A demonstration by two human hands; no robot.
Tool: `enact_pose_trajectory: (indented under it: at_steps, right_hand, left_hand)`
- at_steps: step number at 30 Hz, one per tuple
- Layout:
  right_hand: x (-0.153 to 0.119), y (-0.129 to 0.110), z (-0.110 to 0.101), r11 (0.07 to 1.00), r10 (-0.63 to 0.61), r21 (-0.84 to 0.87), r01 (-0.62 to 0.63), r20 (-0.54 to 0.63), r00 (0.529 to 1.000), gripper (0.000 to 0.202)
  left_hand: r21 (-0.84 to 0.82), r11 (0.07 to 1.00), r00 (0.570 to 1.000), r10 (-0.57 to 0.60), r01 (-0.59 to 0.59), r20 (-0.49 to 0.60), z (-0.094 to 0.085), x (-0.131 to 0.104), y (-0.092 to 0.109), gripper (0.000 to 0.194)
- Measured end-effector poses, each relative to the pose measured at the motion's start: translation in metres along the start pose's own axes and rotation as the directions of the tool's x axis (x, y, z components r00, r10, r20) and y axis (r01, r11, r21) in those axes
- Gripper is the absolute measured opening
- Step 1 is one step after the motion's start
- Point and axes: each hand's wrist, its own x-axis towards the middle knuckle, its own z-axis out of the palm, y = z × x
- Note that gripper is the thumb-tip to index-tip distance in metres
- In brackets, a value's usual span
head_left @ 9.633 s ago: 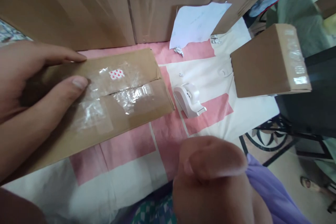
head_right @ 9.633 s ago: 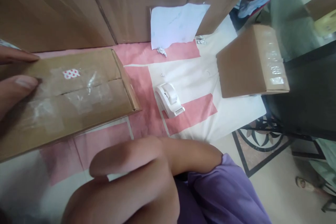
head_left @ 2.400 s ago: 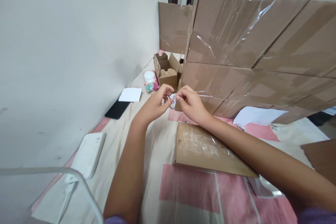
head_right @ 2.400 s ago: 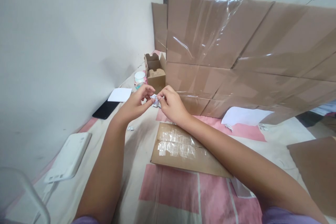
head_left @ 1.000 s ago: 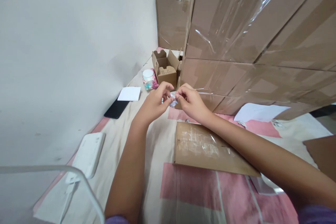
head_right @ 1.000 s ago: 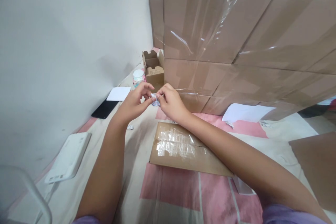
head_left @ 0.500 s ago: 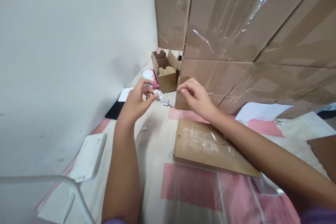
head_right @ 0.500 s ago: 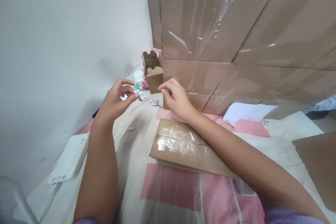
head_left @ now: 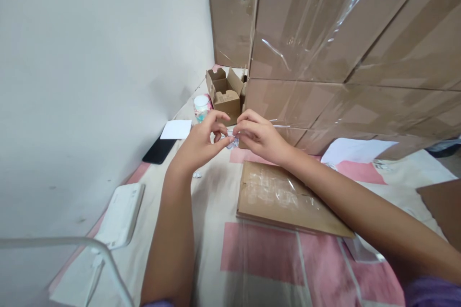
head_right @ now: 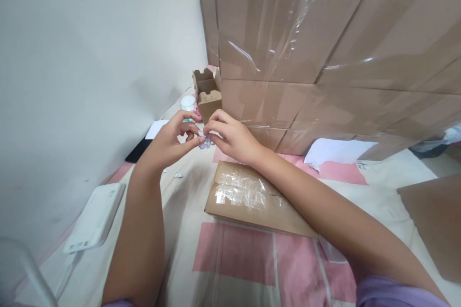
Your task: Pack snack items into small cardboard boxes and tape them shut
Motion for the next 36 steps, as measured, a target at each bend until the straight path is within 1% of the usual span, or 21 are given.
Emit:
enact_pose_trajectory:
  at_steps: [3, 8, 12, 18, 24, 31, 36]
  right_hand:
    - [0.000, -0.002, 0.000, 0.999, 0.020, -0.046, -0.019, 0.031, 0.999, 0.013]
    - [0.000, -0.008, 0.000, 0.975, 0.073, -0.214, -0.059, 0.060, 0.996, 0.013]
    - [0.000, -0.011, 0.001, 0.960, 0.073, -0.276, -0.051, 0.071, 0.995, 0.013]
    - [-0.001, -0.011, 0.001, 0.951, 0.081, -0.305, -0.052, 0.081, 0.993, 0.014]
    - [-0.001, -0.011, 0.001, 0.957, 0.076, -0.285, -0.048, 0.086, 0.993, 0.014]
    - [-0.001, -0.011, 0.001, 0.961, 0.040, -0.277, -0.016, 0.080, 0.996, 0.014]
    - [-0.002, -0.009, 0.002, 0.962, -0.021, -0.272, 0.039, 0.070, 0.997, 0.015]
  left_hand:
    - [0.011, 1.000, 1.000, 0.011, -0.011, 0.012, 0.001, 0.001, -0.001, 0.032]
    - [0.052, 0.998, 0.999, 0.027, -0.028, 0.027, 0.001, 0.001, -0.002, 0.028]
    - [0.061, 0.998, 0.999, 0.014, -0.017, 0.049, 0.000, 0.001, -0.001, 0.026]
    - [0.073, 0.997, 0.997, -0.010, 0.005, 0.071, -0.001, 0.001, -0.001, 0.026]
    - [0.061, 0.998, 0.998, -0.005, 0.001, 0.065, -0.004, 0.000, 0.000, 0.026]
    - [0.023, 1.000, 0.999, -0.008, 0.007, 0.051, -0.006, -0.001, -0.002, 0.028]
    - [0.022, 1.000, 0.999, -0.009, 0.008, 0.050, -0.007, -0.002, -0.003, 0.028]
